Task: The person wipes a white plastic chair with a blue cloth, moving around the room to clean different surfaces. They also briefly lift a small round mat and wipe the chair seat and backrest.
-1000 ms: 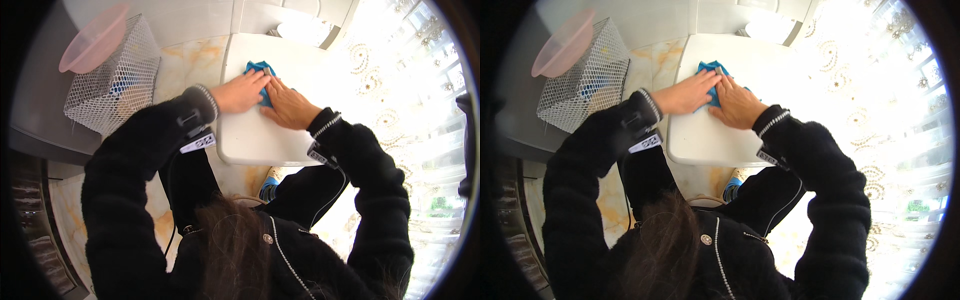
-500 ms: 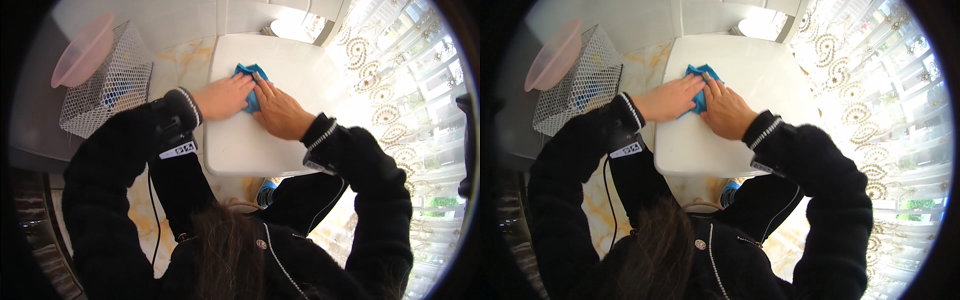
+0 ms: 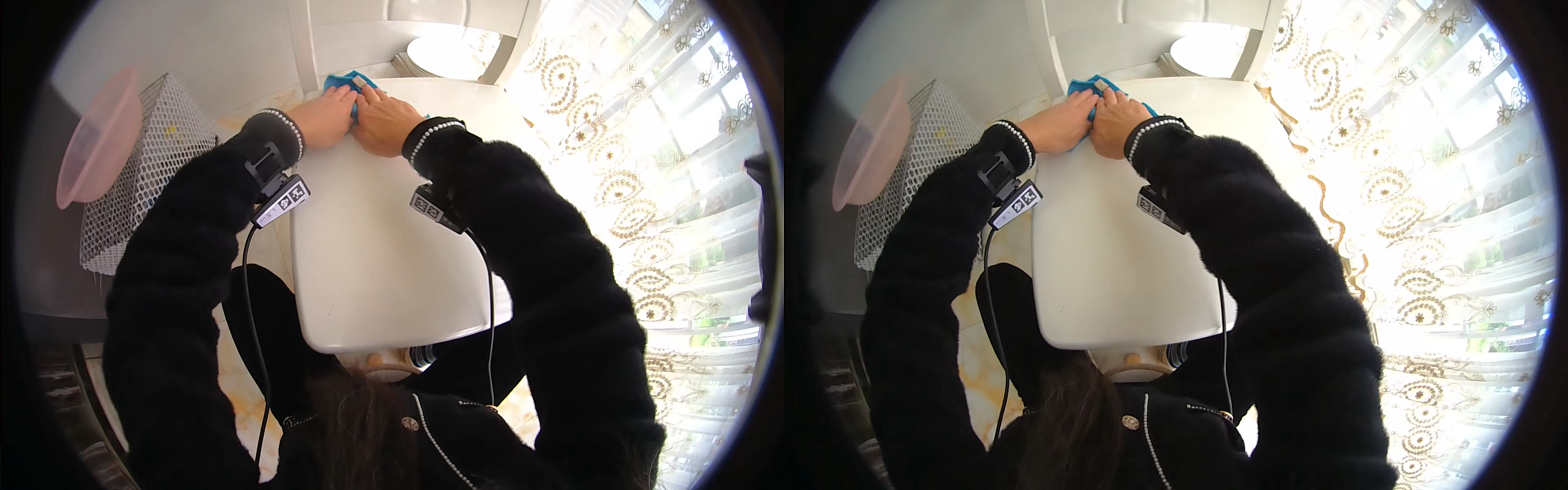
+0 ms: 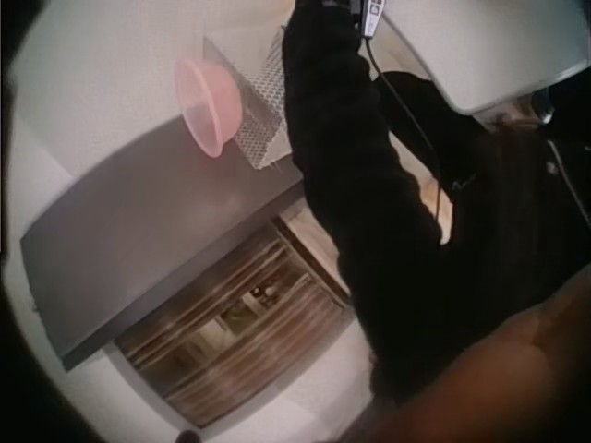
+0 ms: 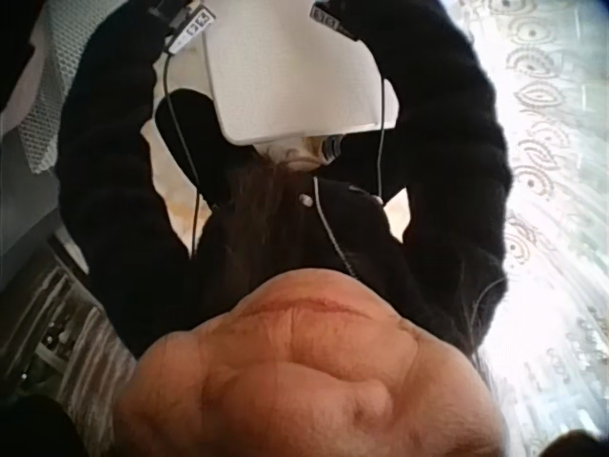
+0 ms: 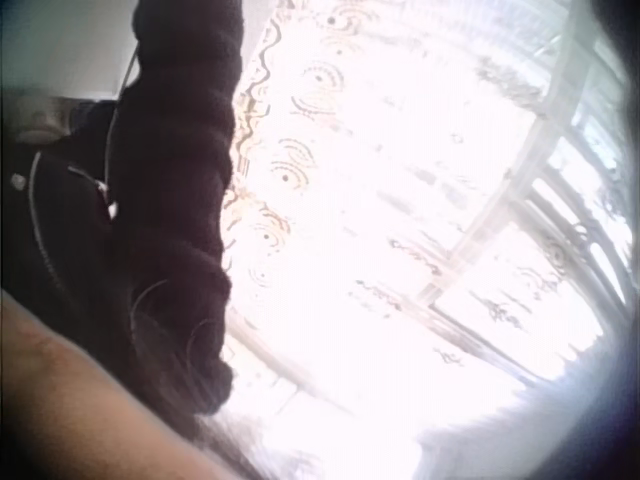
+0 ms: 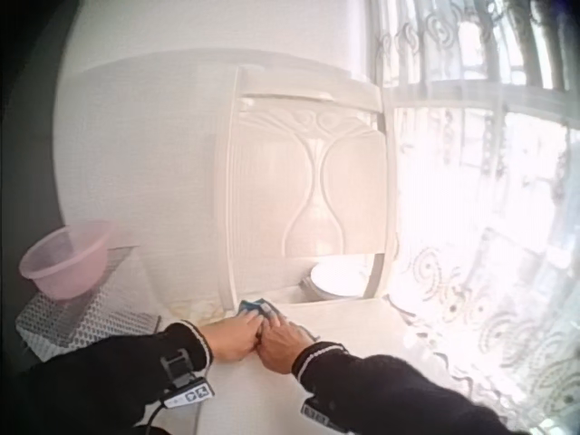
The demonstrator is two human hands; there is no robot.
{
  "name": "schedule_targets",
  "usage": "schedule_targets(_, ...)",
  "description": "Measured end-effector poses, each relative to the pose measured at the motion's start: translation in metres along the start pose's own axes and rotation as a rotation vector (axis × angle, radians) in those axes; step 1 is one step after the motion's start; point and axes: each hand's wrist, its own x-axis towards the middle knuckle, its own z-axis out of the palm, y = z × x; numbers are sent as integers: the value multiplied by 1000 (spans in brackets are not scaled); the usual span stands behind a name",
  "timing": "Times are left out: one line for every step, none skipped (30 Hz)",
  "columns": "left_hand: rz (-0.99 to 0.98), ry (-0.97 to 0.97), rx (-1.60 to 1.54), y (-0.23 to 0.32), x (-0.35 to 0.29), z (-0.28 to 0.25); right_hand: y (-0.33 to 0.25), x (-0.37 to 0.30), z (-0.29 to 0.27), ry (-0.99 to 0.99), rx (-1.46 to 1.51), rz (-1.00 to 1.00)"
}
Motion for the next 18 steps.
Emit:
schedule_targets(1, 6, 7, -6, 5, 0, 3, 5, 2, 13, 10, 8)
schedule_targets(-17, 2, 14, -10, 10, 0, 7, 8, 3, 25, 3, 2)
schedule_targets(-6, -14, 32, -13, 14, 0, 10, 10, 4, 56, -4, -9)
schedule_targets(-11, -9, 24, -14, 19, 1, 14, 11, 4, 64, -18, -12)
schedule_targets(-17, -5, 16, -15, 24, 1, 18, 10, 4, 64, 13, -7)
schedule_targets(-27, -15, 4, -15, 29, 1, 23, 10, 3, 70, 29, -5)
schedule_targets(-13, -16, 22, -14, 36, 2, 28, 9, 2, 73, 40, -4)
schedule_targets(-3, -33, 35, -13, 43, 1, 34, 8, 0, 76, 52, -3)
schedule_targets(6, -50, 49, -11, 52, 1, 41, 7, -3, 67, 44, 15)
schedule_targets(26, -43, 32, -9, 62, 0, 48, 5, -6, 58, 36, 34)
schedule_targets(46, -37, 15, -7, 72, -1, 56, 4, -9, 44, 22, 54)
schedule_targets(65, -31, -1, -5, 83, -1, 65, 2, -14, 3, 37, 78)
schedule_targets(102, 12, -17, -1, 94, 1, 75, -2, -19, -46, 43, 104)
schedule_targets(86, -2, -18, 3, 106, 2, 85, -5, -24, -95, 50, 130)
schedule_targets(70, -17, -22, 8, 119, 4, 93, -11, -27, -90, 41, 152)
schedule_targets(55, -31, -25, 13, 131, 7, 102, -17, -31, -91, 39, 158)
schedule_targets(70, -27, -26, 19, 143, 9, 112, -22, -35, -112, 30, 176)
schedule_targets(77, -26, -22, 24, 155, 11, 121, -28, -38, -133, 22, 194)
